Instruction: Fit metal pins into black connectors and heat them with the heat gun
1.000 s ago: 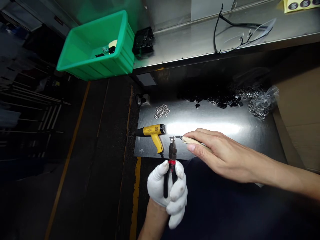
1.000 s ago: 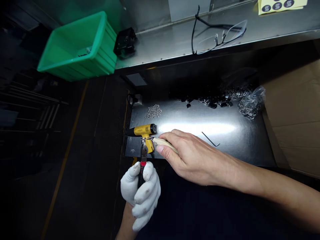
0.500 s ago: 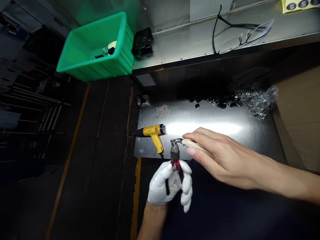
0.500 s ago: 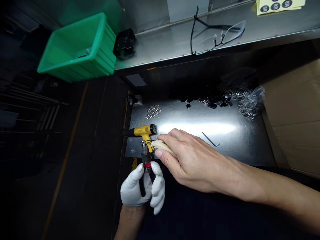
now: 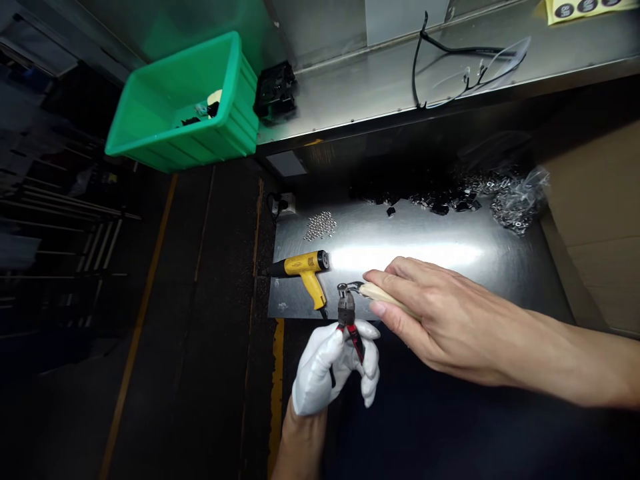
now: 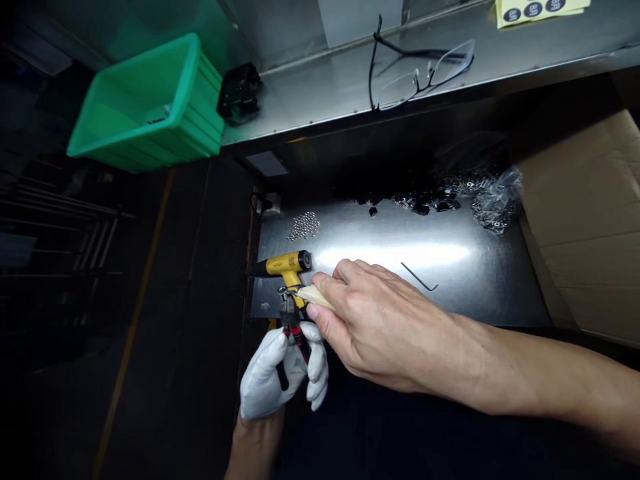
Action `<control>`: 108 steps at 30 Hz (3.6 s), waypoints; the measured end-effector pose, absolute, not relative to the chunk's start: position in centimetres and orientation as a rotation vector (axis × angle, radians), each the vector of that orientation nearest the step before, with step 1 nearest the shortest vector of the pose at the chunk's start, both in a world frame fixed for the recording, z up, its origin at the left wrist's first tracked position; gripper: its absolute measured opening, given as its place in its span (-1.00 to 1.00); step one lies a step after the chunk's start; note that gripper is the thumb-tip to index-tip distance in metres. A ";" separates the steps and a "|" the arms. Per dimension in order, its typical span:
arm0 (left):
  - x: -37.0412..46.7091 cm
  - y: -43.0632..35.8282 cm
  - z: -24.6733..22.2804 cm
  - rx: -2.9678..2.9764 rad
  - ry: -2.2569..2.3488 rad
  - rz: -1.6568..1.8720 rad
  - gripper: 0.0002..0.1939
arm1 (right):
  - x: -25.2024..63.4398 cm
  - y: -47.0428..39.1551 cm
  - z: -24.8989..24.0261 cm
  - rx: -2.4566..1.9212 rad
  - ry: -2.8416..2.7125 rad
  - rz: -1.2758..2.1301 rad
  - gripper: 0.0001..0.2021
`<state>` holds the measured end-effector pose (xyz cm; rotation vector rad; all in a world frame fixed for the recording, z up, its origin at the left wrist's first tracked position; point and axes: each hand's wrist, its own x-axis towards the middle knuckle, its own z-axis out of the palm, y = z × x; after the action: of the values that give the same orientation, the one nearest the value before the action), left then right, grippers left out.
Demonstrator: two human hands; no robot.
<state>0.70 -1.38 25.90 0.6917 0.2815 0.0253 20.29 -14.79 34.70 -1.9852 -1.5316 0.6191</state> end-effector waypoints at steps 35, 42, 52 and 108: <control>1.2 -1.6 25.7 0.728 0.212 0.083 -0.58 | 20.1 -14.7 35.5 -2.110 -1.487 0.602 -0.68; 1.3 -1.4 25.5 0.669 0.183 0.057 -0.58 | 19.9 -14.5 35.8 -2.122 -1.552 0.554 -0.72; 1.2 -1.1 25.4 0.785 0.297 0.057 -0.55 | 18.8 -14.5 35.7 -2.237 -1.559 0.334 -0.70; 2.7 -1.9 26.8 1.483 0.625 0.257 -0.67 | 18.5 -13.9 35.5 -2.332 -1.541 0.305 -0.61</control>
<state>2.66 -1.91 26.77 1.4830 0.6252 0.2569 18.54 -13.88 35.50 -2.3316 -1.5415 0.3050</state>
